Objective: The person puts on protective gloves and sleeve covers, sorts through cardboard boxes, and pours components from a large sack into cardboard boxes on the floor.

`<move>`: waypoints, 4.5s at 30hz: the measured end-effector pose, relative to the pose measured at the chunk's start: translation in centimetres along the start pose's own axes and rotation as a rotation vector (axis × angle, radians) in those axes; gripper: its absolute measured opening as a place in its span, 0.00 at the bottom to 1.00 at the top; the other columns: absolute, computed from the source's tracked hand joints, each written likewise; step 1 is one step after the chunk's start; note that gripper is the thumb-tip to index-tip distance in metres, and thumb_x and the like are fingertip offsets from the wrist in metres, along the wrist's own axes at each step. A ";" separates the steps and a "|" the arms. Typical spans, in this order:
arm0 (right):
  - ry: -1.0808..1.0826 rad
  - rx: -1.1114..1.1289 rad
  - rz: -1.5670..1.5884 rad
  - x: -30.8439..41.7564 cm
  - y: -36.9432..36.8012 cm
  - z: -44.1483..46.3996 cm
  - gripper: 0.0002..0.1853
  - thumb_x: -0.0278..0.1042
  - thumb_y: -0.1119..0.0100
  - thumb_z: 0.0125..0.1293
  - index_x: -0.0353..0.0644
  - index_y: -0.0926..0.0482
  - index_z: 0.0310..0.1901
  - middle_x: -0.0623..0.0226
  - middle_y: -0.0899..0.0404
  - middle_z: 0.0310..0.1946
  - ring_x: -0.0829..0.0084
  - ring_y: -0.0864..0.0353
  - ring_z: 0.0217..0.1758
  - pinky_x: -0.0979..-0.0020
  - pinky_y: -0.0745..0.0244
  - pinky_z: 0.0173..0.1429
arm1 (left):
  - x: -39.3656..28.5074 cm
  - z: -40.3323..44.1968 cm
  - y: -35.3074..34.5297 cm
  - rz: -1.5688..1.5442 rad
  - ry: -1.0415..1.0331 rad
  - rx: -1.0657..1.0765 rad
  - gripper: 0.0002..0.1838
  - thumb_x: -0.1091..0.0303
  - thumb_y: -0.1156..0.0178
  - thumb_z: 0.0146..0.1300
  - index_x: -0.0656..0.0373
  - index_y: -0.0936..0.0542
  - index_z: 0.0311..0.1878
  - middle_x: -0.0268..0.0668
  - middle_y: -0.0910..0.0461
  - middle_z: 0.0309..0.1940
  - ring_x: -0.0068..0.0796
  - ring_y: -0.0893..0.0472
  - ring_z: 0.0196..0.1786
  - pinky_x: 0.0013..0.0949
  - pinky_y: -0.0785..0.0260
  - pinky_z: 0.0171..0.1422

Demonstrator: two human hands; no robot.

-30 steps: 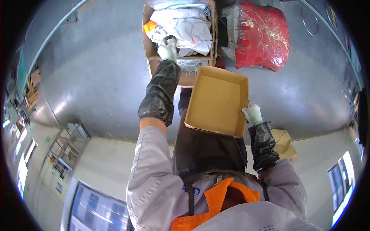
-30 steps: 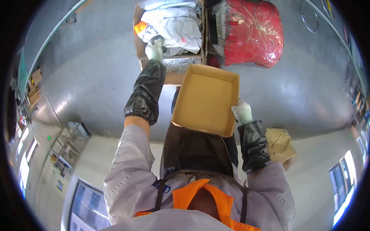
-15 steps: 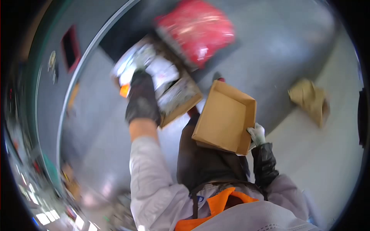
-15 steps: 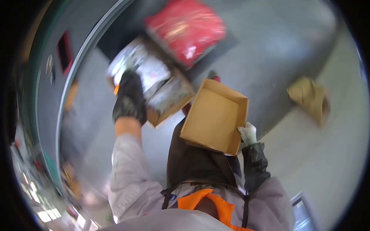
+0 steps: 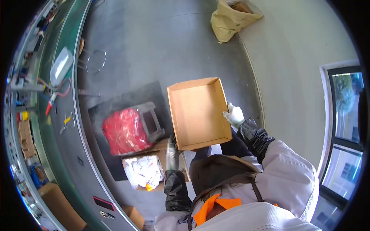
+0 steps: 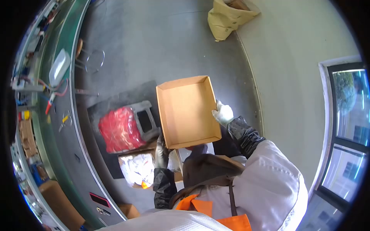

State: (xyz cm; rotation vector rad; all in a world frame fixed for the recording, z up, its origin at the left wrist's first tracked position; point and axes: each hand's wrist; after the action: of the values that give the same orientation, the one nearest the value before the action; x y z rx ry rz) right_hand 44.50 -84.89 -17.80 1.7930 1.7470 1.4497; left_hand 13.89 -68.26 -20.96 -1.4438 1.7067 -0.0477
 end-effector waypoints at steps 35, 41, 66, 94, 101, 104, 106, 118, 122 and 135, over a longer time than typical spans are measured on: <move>-0.125 -0.370 -0.432 -15.0 45.3 93.3 0.50 0.45 0.30 0.53 0.49 0.49 0.75 0.42 0.30 0.60 0.45 0.32 0.65 0.56 0.34 0.68 | -7.3 94.4 -30.9 1.315 0.241 -0.541 0.44 0.50 0.40 0.64 0.58 0.48 0.77 0.39 0.33 0.68 0.37 0.27 0.61 0.41 0.34 0.60; 0.250 -0.150 -0.383 -15.0 43.5 90.9 0.41 0.39 0.29 0.45 0.39 0.32 0.64 0.47 0.25 0.51 0.49 0.27 0.58 0.58 0.31 0.63 | -6.9 87.9 -45.7 0.927 0.329 -0.067 0.36 0.56 0.42 0.68 0.65 0.40 0.73 0.39 0.27 0.63 0.28 0.25 0.60 0.34 0.33 0.63; 0.642 0.239 -0.394 -6.0 49.7 67.5 0.05 0.40 0.42 0.59 0.50 0.26 0.31 0.65 0.25 0.29 0.62 0.23 0.38 0.64 0.30 0.44 | -3.2 73.6 -78.7 0.498 0.426 0.377 0.46 0.54 0.35 0.64 0.61 0.50 0.76 0.46 0.37 0.69 0.35 0.33 0.68 0.37 0.36 0.67; 0.195 0.253 -0.867 -23.8 43.9 85.3 0.27 0.27 0.38 0.59 0.45 0.27 0.62 0.58 0.21 0.49 0.54 0.27 0.59 0.59 0.31 0.60 | 10.1 81.5 -27.9 1.542 0.443 -0.328 0.39 0.65 0.40 0.53 0.38 0.35 0.72 0.46 0.28 0.65 0.49 0.27 0.64 0.42 0.33 0.66; 0.575 0.206 -0.853 -22.3 43.7 85.3 0.20 0.25 0.44 0.62 0.46 0.23 0.57 0.58 0.20 0.46 0.55 0.23 0.53 0.60 0.27 0.52 | 11.1 81.1 -23.8 1.798 0.454 -0.720 0.37 0.54 0.32 0.54 0.44 0.32 0.68 0.41 0.24 0.57 0.43 0.22 0.58 0.47 0.28 0.60; 0.451 0.276 -0.833 -21.3 43.0 86.0 0.17 0.25 0.46 0.63 0.43 0.23 0.55 0.56 0.20 0.44 0.52 0.20 0.47 0.58 0.26 0.48 | 11.1 77.8 -24.0 1.743 0.464 -0.689 0.37 0.53 0.34 0.56 0.43 0.33 0.69 0.41 0.25 0.60 0.44 0.22 0.59 0.47 0.28 0.60; 0.495 0.302 -0.845 -20.1 42.4 86.1 0.16 0.28 0.44 0.64 0.44 0.22 0.54 0.56 0.20 0.42 0.52 0.20 0.46 0.58 0.26 0.47 | 14.2 74.4 -23.2 1.698 0.436 -0.683 0.36 0.53 0.36 0.57 0.43 0.34 0.70 0.41 0.25 0.61 0.45 0.22 0.59 0.48 0.28 0.60; 0.771 0.522 -0.758 0.3 49.7 81.7 0.09 0.32 0.38 0.66 0.35 0.21 0.42 0.49 0.26 0.26 0.58 0.29 0.25 0.67 0.29 0.35 | 21.3 62.1 -46.9 0.546 0.191 -0.732 0.28 0.63 0.42 0.64 0.64 0.29 0.66 0.50 0.22 0.58 0.41 0.22 0.62 0.37 0.33 0.66; 0.729 0.638 -0.608 6.6 53.8 75.7 0.07 0.26 0.39 0.64 0.31 0.21 0.39 0.53 0.27 0.22 0.68 0.28 0.24 0.71 0.30 0.34 | 25.3 65.9 -50.8 0.117 -0.033 -0.752 0.32 0.60 0.41 0.66 0.68 0.34 0.69 0.49 0.28 0.65 0.42 0.27 0.66 0.37 0.36 0.69; 0.951 0.875 -0.545 13.4 53.7 61.5 0.09 0.31 0.35 0.60 0.33 0.21 0.32 0.66 0.24 0.20 0.73 0.24 0.23 0.72 0.32 0.29 | 27.1 54.3 -46.4 -0.813 -0.292 -0.835 0.30 0.66 0.34 0.62 0.65 0.33 0.65 0.45 0.26 0.59 0.40 0.23 0.58 0.41 0.29 0.62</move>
State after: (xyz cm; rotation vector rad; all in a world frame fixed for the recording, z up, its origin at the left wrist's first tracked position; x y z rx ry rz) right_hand 121.40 -59.56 -0.60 0.5928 3.3779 1.4688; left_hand 85.40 -79.27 -45.34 -2.5340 0.8059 0.4598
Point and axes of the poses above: each hand's wrist, its own z-axis towards the middle knuckle, its own y-axis out of the back of the hand, x = y × z
